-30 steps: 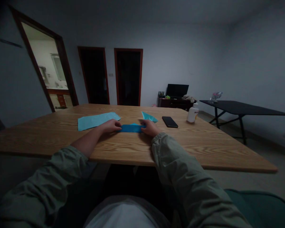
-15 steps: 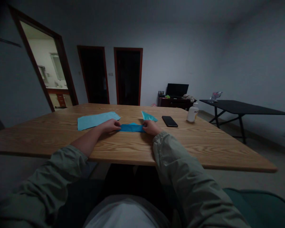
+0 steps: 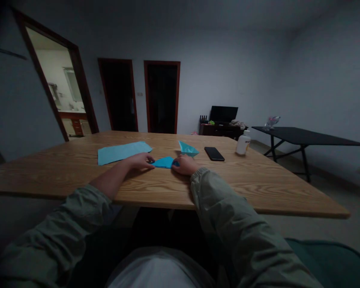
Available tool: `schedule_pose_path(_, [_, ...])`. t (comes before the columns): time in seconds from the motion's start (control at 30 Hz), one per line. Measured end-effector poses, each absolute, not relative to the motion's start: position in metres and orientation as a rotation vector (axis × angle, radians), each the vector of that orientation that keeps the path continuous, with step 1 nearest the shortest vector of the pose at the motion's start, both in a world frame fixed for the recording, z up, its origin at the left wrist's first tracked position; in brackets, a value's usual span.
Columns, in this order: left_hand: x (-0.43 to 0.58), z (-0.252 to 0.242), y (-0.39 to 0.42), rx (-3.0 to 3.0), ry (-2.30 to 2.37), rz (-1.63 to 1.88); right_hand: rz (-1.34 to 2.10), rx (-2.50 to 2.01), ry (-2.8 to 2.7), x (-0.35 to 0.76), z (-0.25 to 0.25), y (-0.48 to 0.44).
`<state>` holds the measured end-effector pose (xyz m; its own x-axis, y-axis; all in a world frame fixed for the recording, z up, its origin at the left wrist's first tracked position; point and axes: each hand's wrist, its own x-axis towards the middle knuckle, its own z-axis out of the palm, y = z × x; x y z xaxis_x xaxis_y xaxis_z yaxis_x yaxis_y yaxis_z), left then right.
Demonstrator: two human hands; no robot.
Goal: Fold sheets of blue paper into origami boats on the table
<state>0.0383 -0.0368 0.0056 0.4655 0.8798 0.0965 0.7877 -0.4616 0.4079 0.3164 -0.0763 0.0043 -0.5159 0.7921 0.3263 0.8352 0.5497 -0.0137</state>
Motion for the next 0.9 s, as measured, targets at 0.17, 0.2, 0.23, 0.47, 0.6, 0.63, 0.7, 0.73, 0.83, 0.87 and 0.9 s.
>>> schedule_pose_path(0.17, [0.052, 0.012, -0.047, 2.651, 1.533, 0.519, -0.275, -1.436, -2.486, 0.301, 0.009, -0.086])
schedule_pose_path(0.2, [0.055, 0.013, -0.048, 2.690, 1.544, 0.552, -0.306, -1.458, -2.471, 0.299, 0.010, -0.088])
schedule_pose_path(0.23, [0.058, 0.014, -0.049, 2.713, 1.546, 0.580, -0.342, -1.473, -2.462, 0.296, 0.011, -0.090])
schedule_pose_path(0.47, [0.061, 0.014, -0.054, 2.627, 1.453, 0.452, -0.490, -1.484, -2.537, 0.284, 0.019, -0.099])
schedule_pose_path(0.6, [0.060, 0.014, -0.054, 2.633, 1.470, 0.436, -0.510, -1.421, -2.563, 0.282, 0.021, -0.101])
schedule_pose_path(0.63, [0.061, 0.014, -0.054, 2.634, 1.472, 0.439, -0.514, -1.421, -2.562, 0.281, 0.021, -0.101])
schedule_pose_path(0.7, [0.061, 0.014, -0.054, 2.622, 1.489, 0.452, -0.526, -1.447, -2.553, 0.281, 0.020, -0.102])
schedule_pose_path(0.73, [0.061, 0.013, -0.054, 2.611, 1.508, 0.465, -0.532, -1.465, -2.550, 0.280, 0.020, -0.102])
schedule_pose_path(0.83, [0.060, 0.012, -0.052, 2.574, 1.576, 0.537, -0.557, -1.514, -2.556, 0.279, 0.021, -0.104])
schedule_pose_path(0.87, [0.060, 0.011, -0.051, 2.566, 1.584, 0.571, -0.567, -1.523, -2.560, 0.278, 0.021, -0.104])
schedule_pose_path(0.9, [0.061, 0.011, -0.050, 2.559, 1.576, 0.609, -0.577, -1.527, -2.562, 0.277, 0.021, -0.105])
